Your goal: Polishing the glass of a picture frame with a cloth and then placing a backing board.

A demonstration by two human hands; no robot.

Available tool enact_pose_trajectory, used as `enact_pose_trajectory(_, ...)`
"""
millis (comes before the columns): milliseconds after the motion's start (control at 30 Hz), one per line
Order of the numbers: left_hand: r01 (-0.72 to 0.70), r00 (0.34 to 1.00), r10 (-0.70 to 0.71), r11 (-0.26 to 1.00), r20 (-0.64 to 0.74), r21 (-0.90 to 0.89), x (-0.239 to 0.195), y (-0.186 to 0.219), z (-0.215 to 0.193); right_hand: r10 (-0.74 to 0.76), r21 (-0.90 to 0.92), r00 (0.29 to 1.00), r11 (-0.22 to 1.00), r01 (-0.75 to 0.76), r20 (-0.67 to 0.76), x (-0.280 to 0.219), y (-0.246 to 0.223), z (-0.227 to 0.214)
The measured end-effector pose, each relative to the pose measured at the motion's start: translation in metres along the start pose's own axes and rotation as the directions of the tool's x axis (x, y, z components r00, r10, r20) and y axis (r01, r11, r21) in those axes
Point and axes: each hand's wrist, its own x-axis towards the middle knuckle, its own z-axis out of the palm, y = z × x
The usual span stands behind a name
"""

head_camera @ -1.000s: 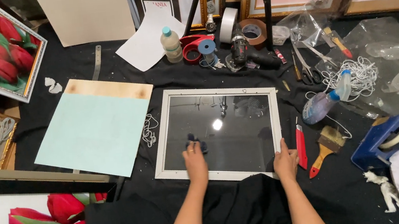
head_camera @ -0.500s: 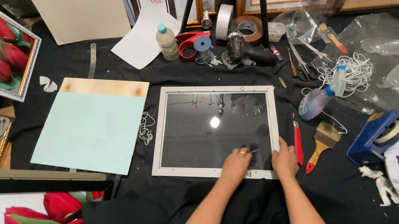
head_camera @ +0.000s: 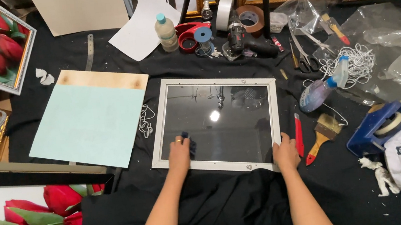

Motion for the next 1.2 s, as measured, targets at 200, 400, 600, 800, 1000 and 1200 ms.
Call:
enact_pose_trajectory(200, -0.293, 0.956, 0.294, 0.953, -0.002, -0.073, -0.005, 0.131, 0.043, -0.022, 0.008, 1.000, 1.000, 0.022, 0.011, -0.006, -0.005, -0.009)
enact_pose_trajectory(400, -0.589, 0.807, 0.584, 0.806, -0.085, -0.058, -0.015, 0.223, 0.116, -0.024, 0.022, 0.999, 0.999, 0.023, 0.038, -0.003, -0.005, -0.012)
enact_pose_trajectory(600, -0.577, 0.816, 0.575, 0.812, -0.057, -0.084, -0.009, 0.179, 0.084, -0.038, 0.062, 0.998, 0.997, 0.035, 0.046, 0.005, 0.008, -0.006)
enact_pose_trajectory(800, -0.289, 0.952, 0.296, 0.952, 0.077, -0.098, -0.006, 0.065, 0.006, -0.008, 0.066, 0.997, 0.998, 0.003, 0.075, 0.016, 0.015, 0.001)
enact_pose_trajectory(1000, 0.102, 0.993, -0.101, 0.995, 0.058, -0.007, 0.001, -0.044, -0.033, 0.016, 0.107, 0.998, 0.994, -0.023, 0.068, 0.013, 0.011, 0.001)
enact_pose_trajectory(1200, 0.307, 0.929, -0.314, 0.949, -0.198, -0.067, 0.004, -0.005, 0.004, 0.031, 0.077, 0.999, 0.996, -0.033, 0.038, 0.008, 0.001, 0.002)
